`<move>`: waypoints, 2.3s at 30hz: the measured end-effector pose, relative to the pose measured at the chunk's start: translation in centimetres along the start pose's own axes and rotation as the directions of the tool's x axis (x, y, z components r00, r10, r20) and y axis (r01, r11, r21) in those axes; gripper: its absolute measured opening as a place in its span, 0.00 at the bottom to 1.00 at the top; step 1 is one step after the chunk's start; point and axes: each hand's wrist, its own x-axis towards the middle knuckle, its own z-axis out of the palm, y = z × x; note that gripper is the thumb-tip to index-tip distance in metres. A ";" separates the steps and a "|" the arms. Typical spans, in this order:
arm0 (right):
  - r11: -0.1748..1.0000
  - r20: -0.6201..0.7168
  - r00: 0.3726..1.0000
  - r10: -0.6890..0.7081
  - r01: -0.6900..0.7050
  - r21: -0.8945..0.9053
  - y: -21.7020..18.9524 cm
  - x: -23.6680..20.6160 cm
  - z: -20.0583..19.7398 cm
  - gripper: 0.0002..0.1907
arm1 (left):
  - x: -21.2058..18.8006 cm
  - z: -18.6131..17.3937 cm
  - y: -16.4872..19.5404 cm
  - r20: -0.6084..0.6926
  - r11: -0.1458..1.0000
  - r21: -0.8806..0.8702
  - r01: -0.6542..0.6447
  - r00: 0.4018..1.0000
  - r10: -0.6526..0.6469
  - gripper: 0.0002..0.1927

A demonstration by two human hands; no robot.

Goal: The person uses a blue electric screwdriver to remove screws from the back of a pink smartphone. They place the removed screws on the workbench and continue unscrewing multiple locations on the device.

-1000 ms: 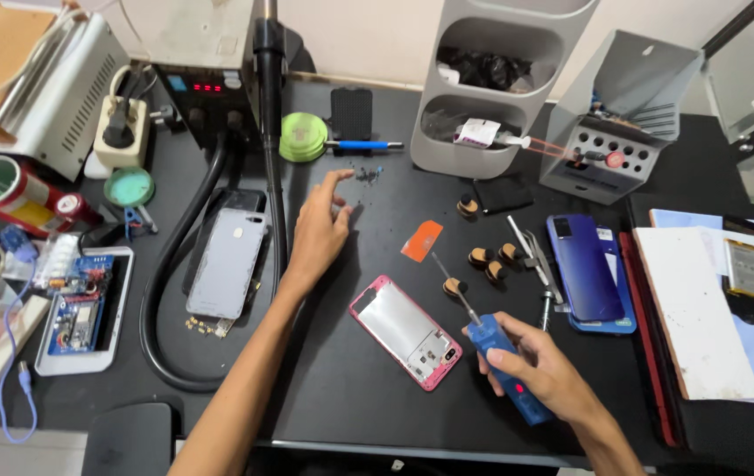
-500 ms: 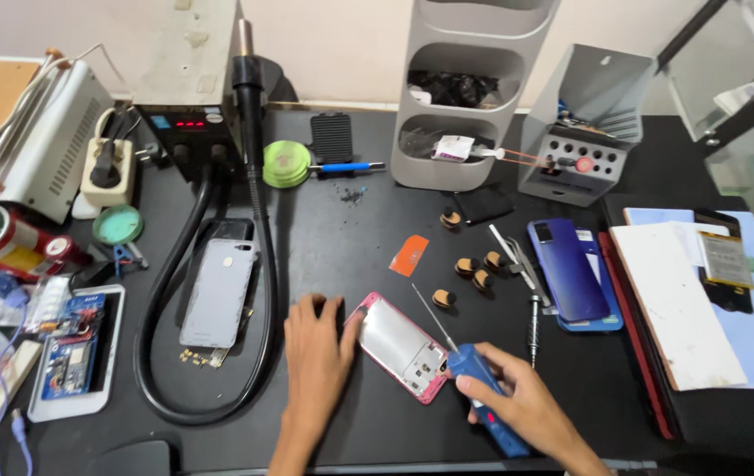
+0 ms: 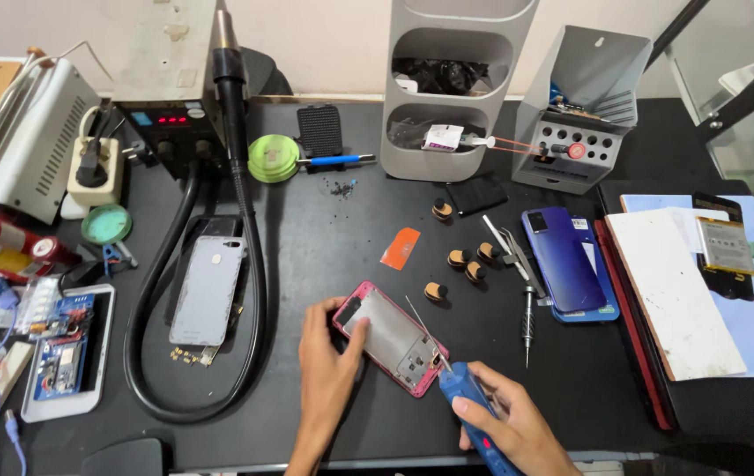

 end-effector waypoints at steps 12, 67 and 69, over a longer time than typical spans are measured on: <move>0.998 0.060 0.997 -0.041 0.039 0.039 -1.3 0.1 -0.9 0.27 | -0.2 5.5 0.3 0.365 0.583 -0.781 0.223 0.921 0.136 0.23; 0.759 -0.105 0.949 -0.297 0.168 -0.629 -6.0 4.7 5.5 0.18 | 5.2 1.3 -0.8 0.599 0.640 -0.620 0.454 0.801 0.012 0.29; 0.762 -0.093 0.951 -0.294 0.174 -0.624 -6.0 4.7 5.5 0.18 | 5.3 1.3 -0.8 0.612 0.620 -0.614 0.489 0.790 -0.017 0.29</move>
